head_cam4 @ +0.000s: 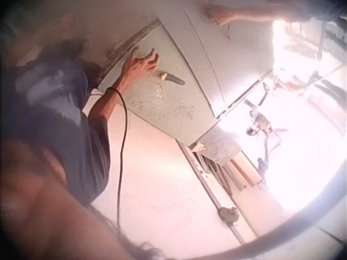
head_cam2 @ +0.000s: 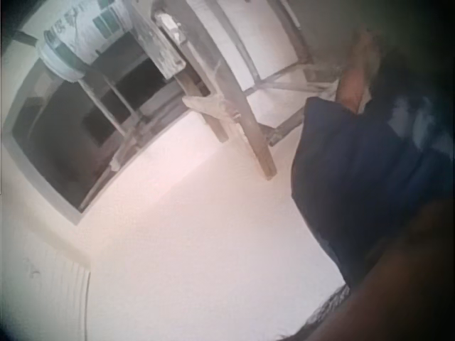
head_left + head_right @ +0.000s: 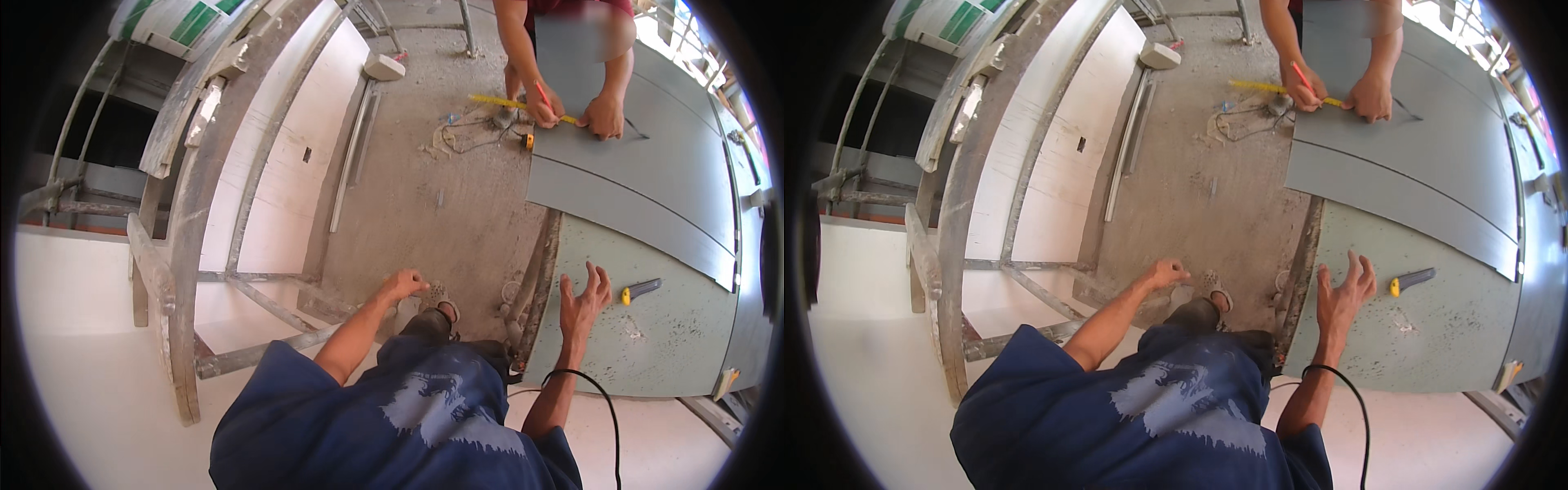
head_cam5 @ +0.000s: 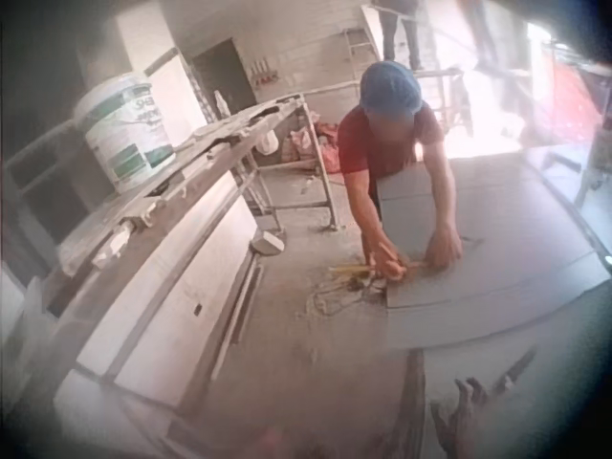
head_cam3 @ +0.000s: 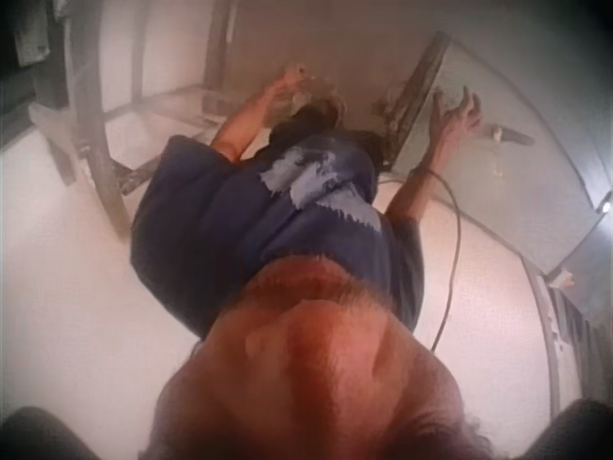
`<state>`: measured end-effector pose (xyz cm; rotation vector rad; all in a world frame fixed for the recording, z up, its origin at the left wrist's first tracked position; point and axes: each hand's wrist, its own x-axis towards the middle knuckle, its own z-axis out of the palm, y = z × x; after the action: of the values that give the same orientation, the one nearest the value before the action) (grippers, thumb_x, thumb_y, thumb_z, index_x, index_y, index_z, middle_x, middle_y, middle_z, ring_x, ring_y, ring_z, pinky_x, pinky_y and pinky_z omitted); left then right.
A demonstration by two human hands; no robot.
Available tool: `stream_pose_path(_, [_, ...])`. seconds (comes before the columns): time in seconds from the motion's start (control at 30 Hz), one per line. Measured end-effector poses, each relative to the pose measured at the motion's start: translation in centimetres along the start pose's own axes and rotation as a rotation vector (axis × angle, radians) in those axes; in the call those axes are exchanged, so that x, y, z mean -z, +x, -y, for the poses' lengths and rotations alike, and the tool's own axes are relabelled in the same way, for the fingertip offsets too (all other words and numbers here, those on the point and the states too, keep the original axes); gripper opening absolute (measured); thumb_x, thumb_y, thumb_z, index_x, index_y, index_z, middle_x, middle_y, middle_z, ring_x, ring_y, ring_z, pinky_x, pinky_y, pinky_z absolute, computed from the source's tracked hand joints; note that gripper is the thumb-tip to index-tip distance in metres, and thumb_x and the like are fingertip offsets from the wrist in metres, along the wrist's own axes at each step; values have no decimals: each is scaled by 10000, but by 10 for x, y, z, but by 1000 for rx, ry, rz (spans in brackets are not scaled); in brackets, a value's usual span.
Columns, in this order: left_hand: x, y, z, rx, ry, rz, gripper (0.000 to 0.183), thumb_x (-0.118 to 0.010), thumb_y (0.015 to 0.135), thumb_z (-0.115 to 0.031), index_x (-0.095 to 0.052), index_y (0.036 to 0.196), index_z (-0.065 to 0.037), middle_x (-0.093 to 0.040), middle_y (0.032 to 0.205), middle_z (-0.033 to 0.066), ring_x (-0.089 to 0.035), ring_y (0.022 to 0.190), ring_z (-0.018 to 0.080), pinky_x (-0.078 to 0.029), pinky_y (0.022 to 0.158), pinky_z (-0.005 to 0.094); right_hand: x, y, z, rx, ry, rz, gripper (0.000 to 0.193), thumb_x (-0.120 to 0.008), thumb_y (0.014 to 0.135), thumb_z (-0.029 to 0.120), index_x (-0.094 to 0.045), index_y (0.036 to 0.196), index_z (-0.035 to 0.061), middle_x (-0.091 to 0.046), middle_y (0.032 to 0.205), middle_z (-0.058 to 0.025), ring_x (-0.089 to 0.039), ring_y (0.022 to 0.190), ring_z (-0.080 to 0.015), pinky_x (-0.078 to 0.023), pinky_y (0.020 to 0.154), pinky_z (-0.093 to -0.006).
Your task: The person aligns and secures large gray ceiling panels using metal clips and a utility knife. They measure and mark the panels with a tape measure and pencil, then use a caulking gun to apply sealant along the panel seams. A coworker assists with measurements and positioning.
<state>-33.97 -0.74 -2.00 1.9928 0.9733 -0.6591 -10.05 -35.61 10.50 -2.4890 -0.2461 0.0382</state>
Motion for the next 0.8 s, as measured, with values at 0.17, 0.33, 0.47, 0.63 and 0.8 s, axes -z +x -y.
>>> stream_pose_path(0.17, [78, 32, 77, 78, 35, -10, 294, -775, 821, -306, -623, 846, -56, -616, 798, 71, -555, 751, 182, -457, 674, 369, -72, -10, 31, -104, -354, -32, 858, -814, 760, 426, -418, 1504, 265, -266, 1569, -129, -160, 1461, -485, -220, 1158, -627])
stream_pose_path(0.33, [103, 52, 143, 79, 168, -13, 238, -762, 795, -238, -608, 809, -57, -599, 737, 86, -567, 718, 192, -455, 668, 369, -82, -3, 34, -135, -428, -68, 922, -829, 713, 322, -382, 1519, 301, -268, 1567, -95, -172, 1463, -461, -236, 1181, -595])
stream_pose_path(0.47, [93, 92, 174, 332, 135, 185, 207, -745, 803, -211, -646, 868, -42, -659, 829, 110, -626, 805, 224, -479, 727, 370, -97, 3, 39, -214, -503, -52, 933, -832, 711, 346, -380, 1521, 245, -253, 1589, -110, -152, 1478, -470, -228, 1185, -607])
stream_pose_path(0.63, [75, 210, 231, 267, 42, -117, 263, -694, 882, -160, -661, 1098, -13, -701, 1060, 160, -664, 1000, 287, -518, 872, 406, -140, 22, 47, -349, -655, -175, 918, -828, 736, 361, -384, 1509, 141, -251, 1611, -150, -167, 1490, -473, -229, 1190, -594])
stream_pose_path(0.8, [68, 382, 357, 192, 86, -272, 335, -641, 926, -119, -638, 1247, -20, -682, 1221, 178, -650, 1132, 333, -515, 961, 431, -172, 23, 32, -220, -831, -389, 925, -871, 702, 291, -408, 1483, 118, -408, 1536, -148, -376, 1419, -406, -361, 1143, -526])
